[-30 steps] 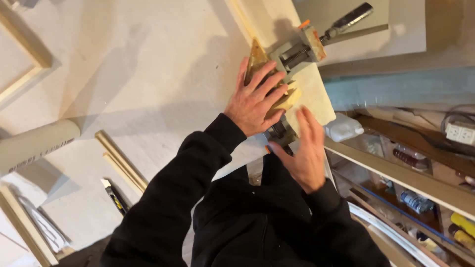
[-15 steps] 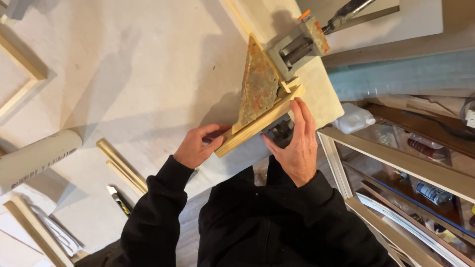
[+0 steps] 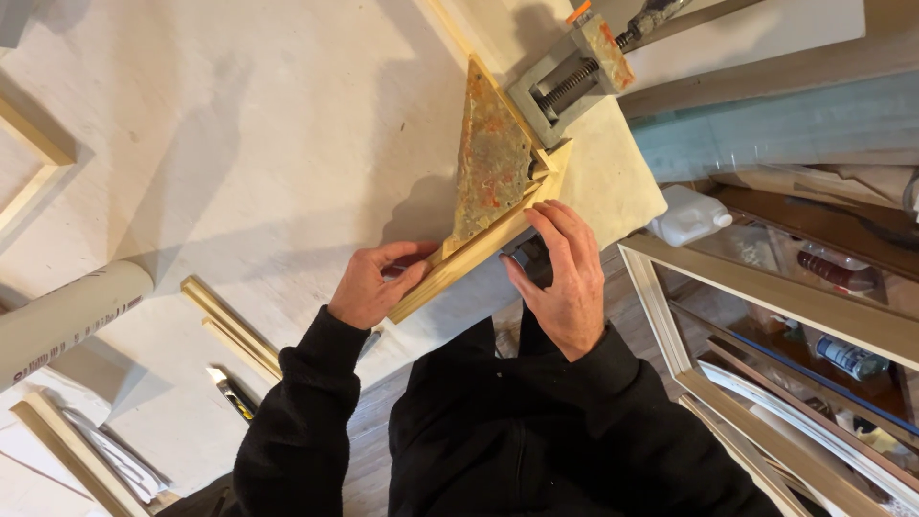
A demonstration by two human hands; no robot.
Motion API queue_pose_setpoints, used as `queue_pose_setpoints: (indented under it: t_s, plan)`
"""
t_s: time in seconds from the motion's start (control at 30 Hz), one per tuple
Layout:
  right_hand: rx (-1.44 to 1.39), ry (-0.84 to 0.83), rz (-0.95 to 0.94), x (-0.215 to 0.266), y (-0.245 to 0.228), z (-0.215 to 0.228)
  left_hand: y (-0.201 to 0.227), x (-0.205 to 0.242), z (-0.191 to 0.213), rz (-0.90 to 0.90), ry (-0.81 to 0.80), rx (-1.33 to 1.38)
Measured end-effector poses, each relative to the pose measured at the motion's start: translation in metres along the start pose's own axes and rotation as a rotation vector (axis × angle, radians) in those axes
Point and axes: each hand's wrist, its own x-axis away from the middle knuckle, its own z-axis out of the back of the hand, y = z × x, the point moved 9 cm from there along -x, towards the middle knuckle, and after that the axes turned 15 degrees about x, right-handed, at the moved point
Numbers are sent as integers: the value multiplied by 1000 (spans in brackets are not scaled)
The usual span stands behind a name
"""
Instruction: The person assembles a wooden picture frame at a workbench. They hammer a corner joint, apply wood glue from a bottle to a frame moulding piece, position the piece in a corner clamp, tighten the clamp, and use a utility knife to trim or mark the wood pieces.
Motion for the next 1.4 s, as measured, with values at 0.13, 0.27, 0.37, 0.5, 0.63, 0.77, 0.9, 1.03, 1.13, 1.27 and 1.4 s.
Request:
queue_pose_setpoints:
  t_s: [0.13,0.27,0.37,0.5,0.63,0.77,0.9,1.03,1.13,1.27,1.4]
  plan:
    - [-23,-7,-5,1,2,-1,3,-1,-1,28,12,2]
    - [-20,-19,-29,2,5,-3,9,-6,-4,11,13,-3]
    - [-22,-25,-33,2,6,-2,11,-8,-8,18,18,0]
    - [-27,-33,-34,2,6,-3,9,-9,-8,14,23,3]
    - [-28,-22,-30,0,9,-2,0,-10,-5,-15,-34,117]
    - [-36,-29,-30,1,9,-3,-5,-6,-3,44,-14,123]
    - [-28,-31,-34,1,9,-3,2,-5,-3,63,-3,80]
    - [-31,-38,-35,0,9,-3,6,-4,-3,78,10,25]
    - [-34,-40,-33,-1,9,-2,6,-4,-3,77,18,-2]
    - [-40,-35,-37,-3,8,-1,15,-4,-5,77,31,-48]
    - [-51,-51,-42,-4,9,0,15,-2,-4,58,42,-73]
